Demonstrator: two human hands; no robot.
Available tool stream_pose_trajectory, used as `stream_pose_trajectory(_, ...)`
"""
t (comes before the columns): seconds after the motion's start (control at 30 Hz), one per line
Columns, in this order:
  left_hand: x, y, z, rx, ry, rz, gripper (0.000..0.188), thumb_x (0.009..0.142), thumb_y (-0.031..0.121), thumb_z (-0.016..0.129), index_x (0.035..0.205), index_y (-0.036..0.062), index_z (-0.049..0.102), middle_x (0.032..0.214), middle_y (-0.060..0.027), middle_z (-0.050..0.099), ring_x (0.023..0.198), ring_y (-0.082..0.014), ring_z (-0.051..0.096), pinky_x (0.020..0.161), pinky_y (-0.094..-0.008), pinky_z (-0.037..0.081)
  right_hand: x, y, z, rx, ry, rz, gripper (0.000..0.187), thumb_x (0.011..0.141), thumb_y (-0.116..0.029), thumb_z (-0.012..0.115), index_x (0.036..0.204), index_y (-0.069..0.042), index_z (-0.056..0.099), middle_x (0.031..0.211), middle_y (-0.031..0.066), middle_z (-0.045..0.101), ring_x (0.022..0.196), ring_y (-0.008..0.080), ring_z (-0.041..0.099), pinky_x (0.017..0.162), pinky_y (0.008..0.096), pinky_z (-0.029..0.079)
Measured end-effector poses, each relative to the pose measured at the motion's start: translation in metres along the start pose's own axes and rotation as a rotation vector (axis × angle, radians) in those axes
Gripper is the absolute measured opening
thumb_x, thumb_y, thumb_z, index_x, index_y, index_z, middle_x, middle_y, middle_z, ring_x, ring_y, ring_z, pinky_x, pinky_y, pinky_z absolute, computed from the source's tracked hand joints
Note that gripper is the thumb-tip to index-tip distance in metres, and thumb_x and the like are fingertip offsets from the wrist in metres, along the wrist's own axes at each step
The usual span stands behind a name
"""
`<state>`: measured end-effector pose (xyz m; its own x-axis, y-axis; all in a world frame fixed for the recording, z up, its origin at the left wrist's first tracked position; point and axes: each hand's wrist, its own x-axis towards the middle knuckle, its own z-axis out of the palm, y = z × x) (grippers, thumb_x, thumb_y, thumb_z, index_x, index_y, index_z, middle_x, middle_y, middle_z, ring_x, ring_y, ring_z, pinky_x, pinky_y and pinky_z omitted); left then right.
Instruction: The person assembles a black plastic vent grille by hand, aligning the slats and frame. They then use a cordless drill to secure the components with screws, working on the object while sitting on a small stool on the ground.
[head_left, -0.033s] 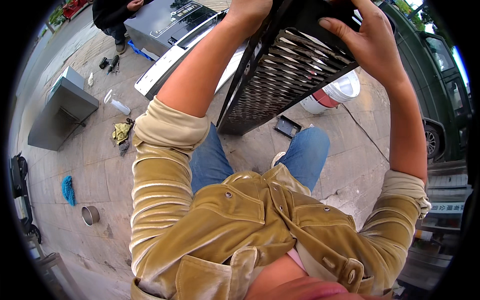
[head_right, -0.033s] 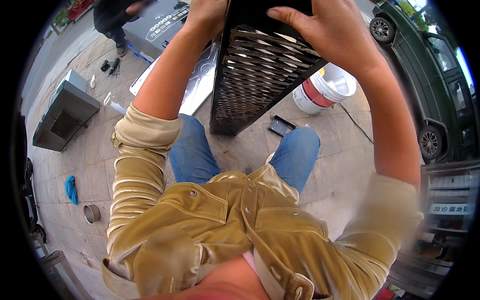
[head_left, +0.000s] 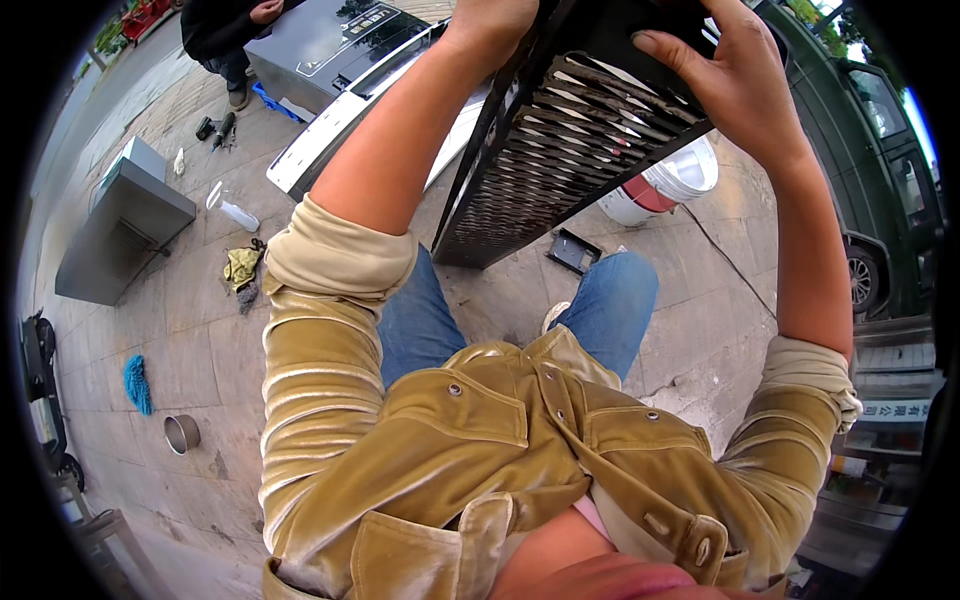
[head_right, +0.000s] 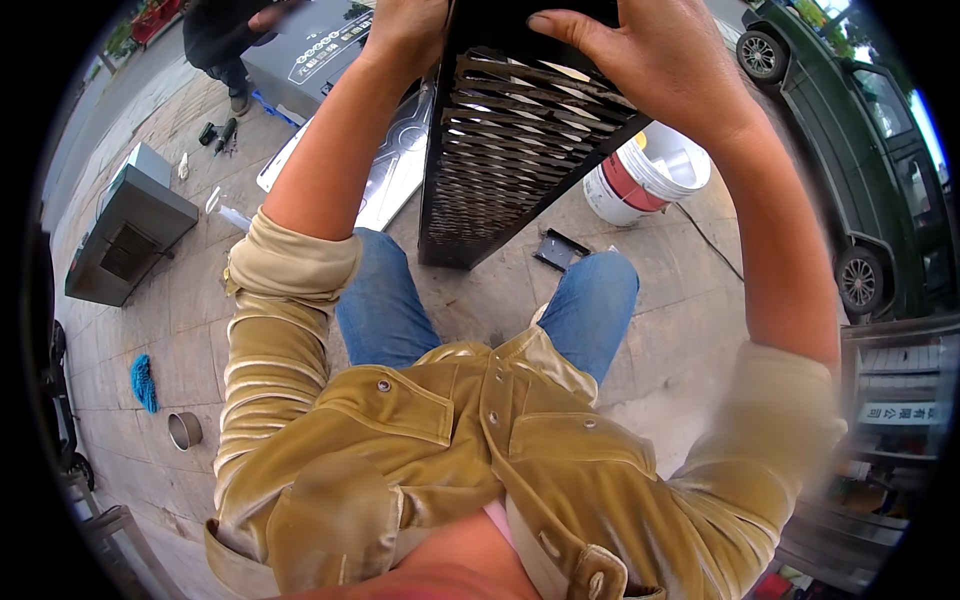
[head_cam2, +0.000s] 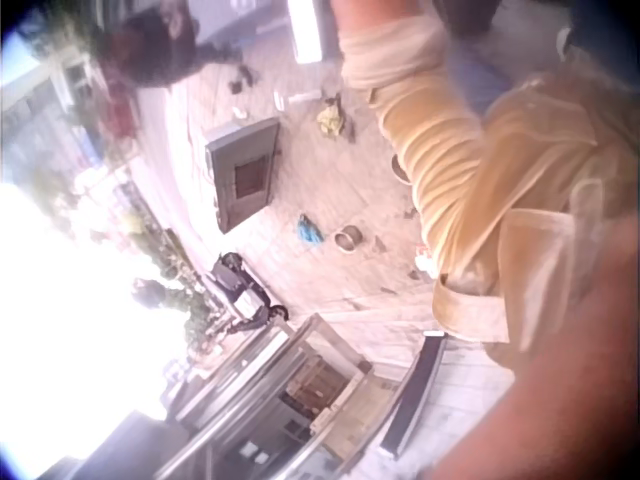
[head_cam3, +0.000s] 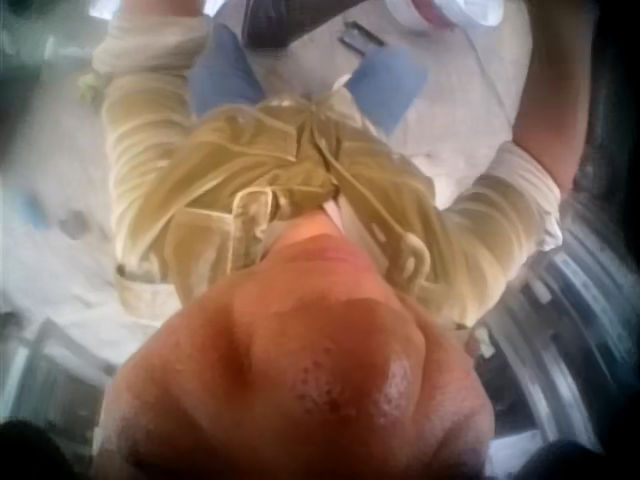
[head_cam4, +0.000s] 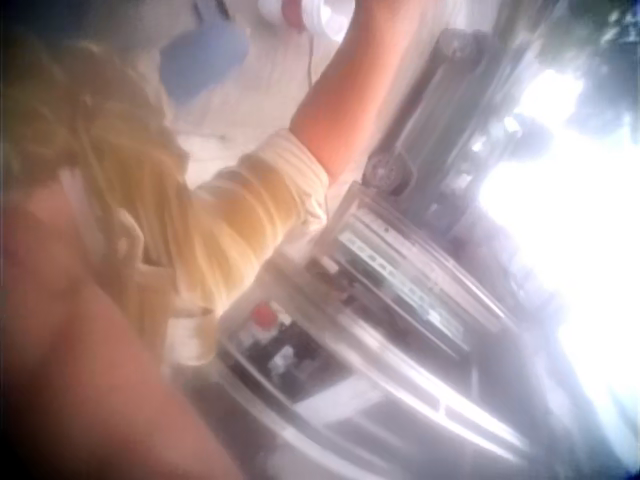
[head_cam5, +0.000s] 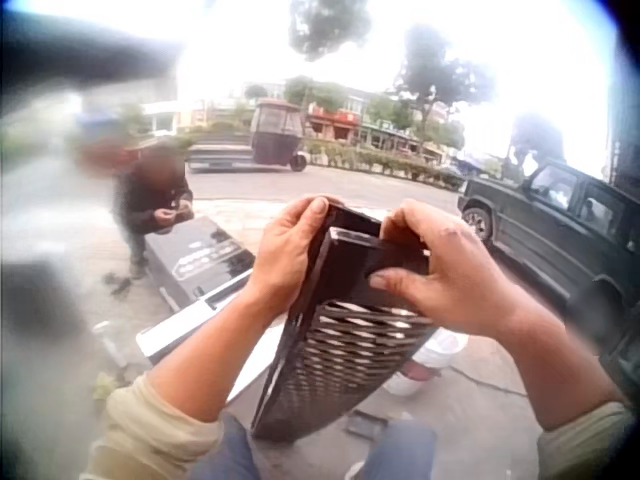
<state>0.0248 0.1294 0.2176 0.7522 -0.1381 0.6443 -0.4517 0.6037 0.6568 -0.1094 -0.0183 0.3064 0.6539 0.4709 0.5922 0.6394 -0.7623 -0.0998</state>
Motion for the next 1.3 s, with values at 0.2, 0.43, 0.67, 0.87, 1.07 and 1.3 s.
stream_pose_trajectory(0.2, 0.005, -0.014, 0.001, -0.036, 0.027, -0.028, 0.025, 0.101, 0.025, 0.053, 0.107, 0.0029, 0.064, 0.089, -0.0029, 0.066, 0.079, -0.0099, 0.062, 0.072, -0.0245, 0.051, -0.007, 0.013, 0.005, 0.078, 0.018, -0.039, 0.032, 0.075, -0.002, 0.075, 0.101, 0.003, 0.058, 0.088, 0.0143, 0.062, 0.082, 0.0236, 0.064, 0.075, 0.0324, 0.051)
stream_pose_trajectory(0.43, 0.027, -0.025, -0.024, -0.054, 0.012, 0.019, 0.024, 0.100, 0.025, 0.055, 0.104, 0.0038, 0.065, 0.086, 0.0002, 0.064, 0.073, -0.0072, 0.058, 0.065, -0.0224, 0.048, -0.006, 0.024, 0.009, 0.196, 0.046, -0.332, 0.031, 0.073, -0.006, 0.078, 0.096, 0.001, 0.059, 0.085, 0.0118, 0.060, 0.076, 0.0224, 0.060, 0.069, 0.0307, 0.048)
stream_pose_trajectory(0.67, -0.008, 0.004, 0.014, 0.284, -0.100, 0.110, 0.019, 0.092, 0.007, 0.065, 0.108, -0.0013, 0.060, 0.090, -0.0021, 0.064, 0.083, -0.0080, 0.060, 0.075, -0.0234, 0.049, -0.037, 0.070, -0.004, 0.394, 0.079, -0.334, 0.044, 0.084, -0.045, 0.069, 0.075, -0.005, 0.052, 0.076, 0.0068, 0.052, 0.066, 0.0156, 0.048, 0.062, 0.0251, 0.038)
stream_pose_trajectory(0.87, -0.009, -0.001, 0.027, 0.242, -0.209, 0.042, 0.023, 0.086, -0.006, 0.065, 0.108, -0.0022, 0.060, 0.097, -0.0062, 0.068, 0.087, -0.0115, 0.062, 0.078, -0.0255, 0.051, -0.062, 0.103, -0.004, 0.567, 0.178, -0.379, 0.067, 0.091, -0.070, 0.038, 0.076, -0.004, 0.046, 0.073, 0.0061, 0.039, 0.067, 0.0185, 0.034, 0.063, 0.0327, 0.027)
stream_pose_trajectory(1.07, -0.010, -0.003, 0.031, 0.320, -0.185, 0.064, 0.018, 0.086, -0.005, 0.065, 0.104, -0.0021, 0.061, 0.091, -0.0048, 0.068, 0.082, -0.0102, 0.060, 0.074, -0.0250, 0.050, -0.075, 0.102, 0.000, 0.636, 0.238, -0.326, 0.058, 0.097, -0.059, 0.036, 0.070, -0.009, 0.041, 0.069, 0.0037, 0.035, 0.066, 0.0176, 0.028, 0.061, 0.0332, 0.023)
stream_pose_trajectory(1.3, -0.023, 0.008, 0.045, 0.458, -0.153, 0.081, 0.015, 0.085, -0.004, 0.065, 0.099, -0.0039, 0.060, 0.085, -0.0056, 0.067, 0.078, -0.0099, 0.059, 0.070, -0.0261, 0.049, -0.075, 0.109, 0.000, 0.648, 0.275, -0.316, 0.052, 0.098, -0.052, 0.038, 0.069, -0.008, 0.040, 0.068, 0.0045, 0.035, 0.065, 0.0179, 0.027, 0.060, 0.0330, 0.023)
